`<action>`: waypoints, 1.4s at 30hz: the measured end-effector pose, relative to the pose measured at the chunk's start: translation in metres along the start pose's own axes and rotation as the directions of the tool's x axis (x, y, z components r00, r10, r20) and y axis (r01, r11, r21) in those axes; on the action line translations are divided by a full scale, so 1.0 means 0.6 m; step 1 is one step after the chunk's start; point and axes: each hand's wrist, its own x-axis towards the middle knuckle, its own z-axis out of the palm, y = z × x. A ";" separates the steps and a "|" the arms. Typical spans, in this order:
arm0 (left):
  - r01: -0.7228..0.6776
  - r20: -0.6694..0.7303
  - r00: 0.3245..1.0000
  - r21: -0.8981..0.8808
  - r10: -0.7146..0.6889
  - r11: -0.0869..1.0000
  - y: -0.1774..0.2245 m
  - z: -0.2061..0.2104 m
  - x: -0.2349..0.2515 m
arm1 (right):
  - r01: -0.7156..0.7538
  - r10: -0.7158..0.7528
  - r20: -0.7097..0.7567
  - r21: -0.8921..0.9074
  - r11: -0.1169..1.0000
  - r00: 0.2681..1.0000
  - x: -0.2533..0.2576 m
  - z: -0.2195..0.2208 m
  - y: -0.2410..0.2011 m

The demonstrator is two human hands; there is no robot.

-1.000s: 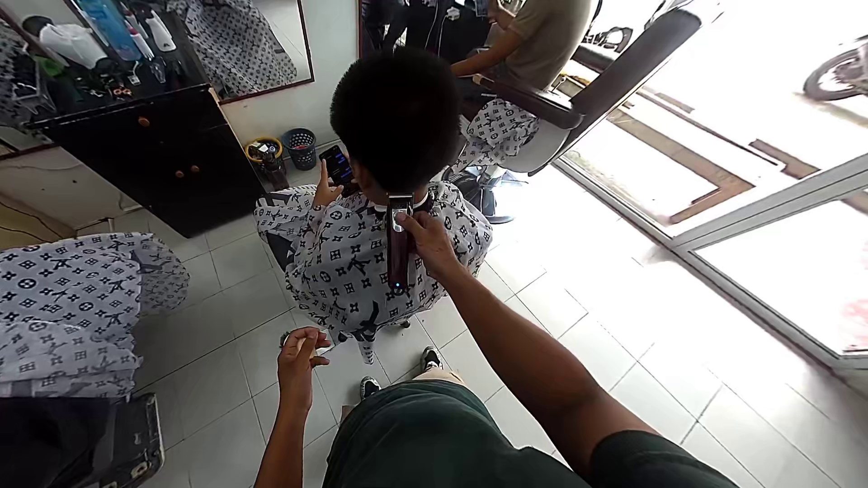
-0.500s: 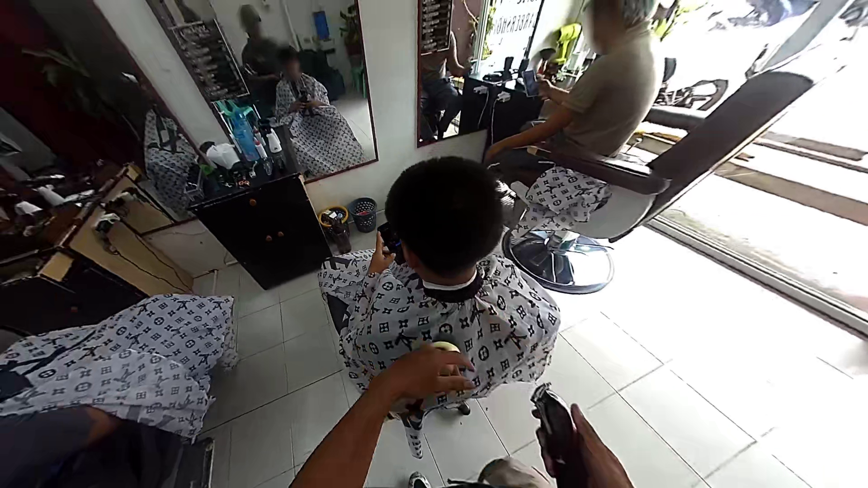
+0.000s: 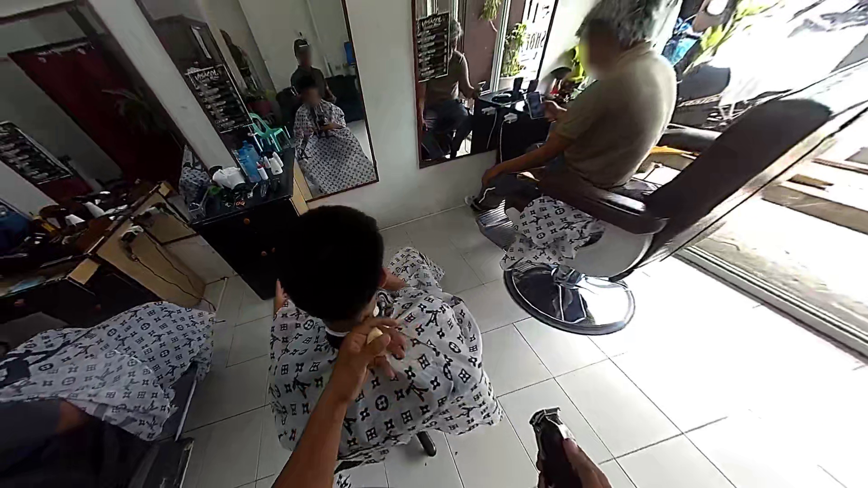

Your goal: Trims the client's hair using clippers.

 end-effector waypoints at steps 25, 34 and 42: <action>0.435 -0.778 0.156 0.607 0.608 0.665 -0.047 0.046 0.102 | -0.217 0.350 0.698 -0.276 0.936 0.624 0.581 0.110 -0.256; 0.538 -0.805 -0.169 0.408 0.568 0.738 -0.051 0.152 0.120 | -0.194 0.434 0.900 -0.420 0.887 0.035 0.713 0.339 -0.264; 0.894 -0.470 0.063 0.418 0.881 0.159 -0.039 0.167 0.240 | -0.064 0.418 0.850 -0.460 0.886 -0.321 0.685 0.499 -0.298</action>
